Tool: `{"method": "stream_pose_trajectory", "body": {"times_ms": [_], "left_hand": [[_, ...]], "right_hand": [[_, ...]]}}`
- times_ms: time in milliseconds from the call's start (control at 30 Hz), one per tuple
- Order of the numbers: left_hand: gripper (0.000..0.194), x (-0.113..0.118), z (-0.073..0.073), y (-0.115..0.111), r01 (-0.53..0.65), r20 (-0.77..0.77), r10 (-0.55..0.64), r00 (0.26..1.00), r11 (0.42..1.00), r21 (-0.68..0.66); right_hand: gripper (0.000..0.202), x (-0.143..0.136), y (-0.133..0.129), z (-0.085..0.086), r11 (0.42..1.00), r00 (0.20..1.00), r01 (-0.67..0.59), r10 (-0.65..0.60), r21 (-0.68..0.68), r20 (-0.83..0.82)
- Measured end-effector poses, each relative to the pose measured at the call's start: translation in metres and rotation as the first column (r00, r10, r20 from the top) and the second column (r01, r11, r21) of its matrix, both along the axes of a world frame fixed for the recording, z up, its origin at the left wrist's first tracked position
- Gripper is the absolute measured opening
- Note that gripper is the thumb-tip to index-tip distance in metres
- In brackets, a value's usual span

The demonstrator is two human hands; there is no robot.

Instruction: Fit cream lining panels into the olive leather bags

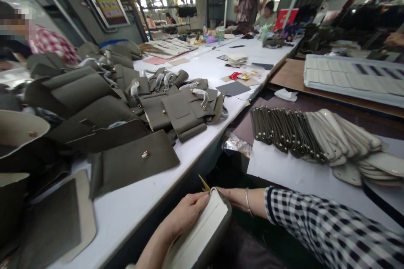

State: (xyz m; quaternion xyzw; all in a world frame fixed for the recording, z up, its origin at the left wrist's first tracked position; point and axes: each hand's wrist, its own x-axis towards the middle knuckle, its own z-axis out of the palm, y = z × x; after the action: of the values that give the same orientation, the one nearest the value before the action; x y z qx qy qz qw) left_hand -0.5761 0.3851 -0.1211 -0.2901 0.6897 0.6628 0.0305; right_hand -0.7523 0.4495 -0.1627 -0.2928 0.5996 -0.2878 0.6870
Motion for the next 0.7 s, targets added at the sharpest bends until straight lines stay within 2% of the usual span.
{"method": "stream_pose_trajectory", "body": {"times_ms": [133,200,267,333,400,467,567,633,700], "left_hand": [[0.056,0.006,-0.001,0.000,-0.021,0.055,0.025,0.998,0.997,-0.068],[0.056,0.007,-0.004,-0.001,-0.032,0.065,0.037,0.997,0.997,-0.077],[0.055,0.008,-0.008,-0.004,-0.036,0.072,0.041,0.997,0.997,-0.067],[0.056,0.009,-0.010,-0.007,-0.047,0.094,0.054,0.994,0.996,-0.072],[0.059,0.008,-0.010,-0.009,-0.071,0.126,0.082,0.989,0.994,-0.088],[0.065,0.008,-0.010,-0.009,-0.111,0.156,0.122,0.980,0.991,-0.081],[0.080,0.007,-0.013,-0.008,-0.182,0.154,0.179,0.972,0.983,0.007],[0.091,0.005,-0.017,-0.006,-0.223,0.138,0.211,0.968,0.972,0.077],[0.099,0.004,-0.020,-0.006,-0.257,0.124,0.241,0.963,0.957,0.136]], "right_hand": [[0.028,-0.017,-0.013,-0.024,0.999,0.975,-0.024,0.031,0.036,-0.222],[0.035,-0.041,-0.014,-0.025,0.998,0.963,-0.064,0.068,0.027,-0.262],[0.045,-0.070,-0.011,-0.015,0.985,0.961,-0.167,0.173,0.042,-0.214],[0.055,-0.093,-0.010,0.001,0.925,0.923,-0.366,0.375,0.107,-0.088],[0.060,-0.105,-0.014,0.016,0.804,0.818,-0.570,0.575,0.166,0.022],[0.060,-0.105,-0.022,0.027,0.717,0.728,-0.678,0.685,0.164,0.016],[0.057,-0.095,-0.038,0.036,0.709,0.684,-0.705,0.692,0.037,-0.232],[0.048,-0.089,-0.049,0.042,0.688,0.625,-0.722,0.605,-0.069,-0.493],[0.049,-0.083,-0.060,0.048,0.626,0.499,-0.768,0.459,-0.132,-0.735]]}}
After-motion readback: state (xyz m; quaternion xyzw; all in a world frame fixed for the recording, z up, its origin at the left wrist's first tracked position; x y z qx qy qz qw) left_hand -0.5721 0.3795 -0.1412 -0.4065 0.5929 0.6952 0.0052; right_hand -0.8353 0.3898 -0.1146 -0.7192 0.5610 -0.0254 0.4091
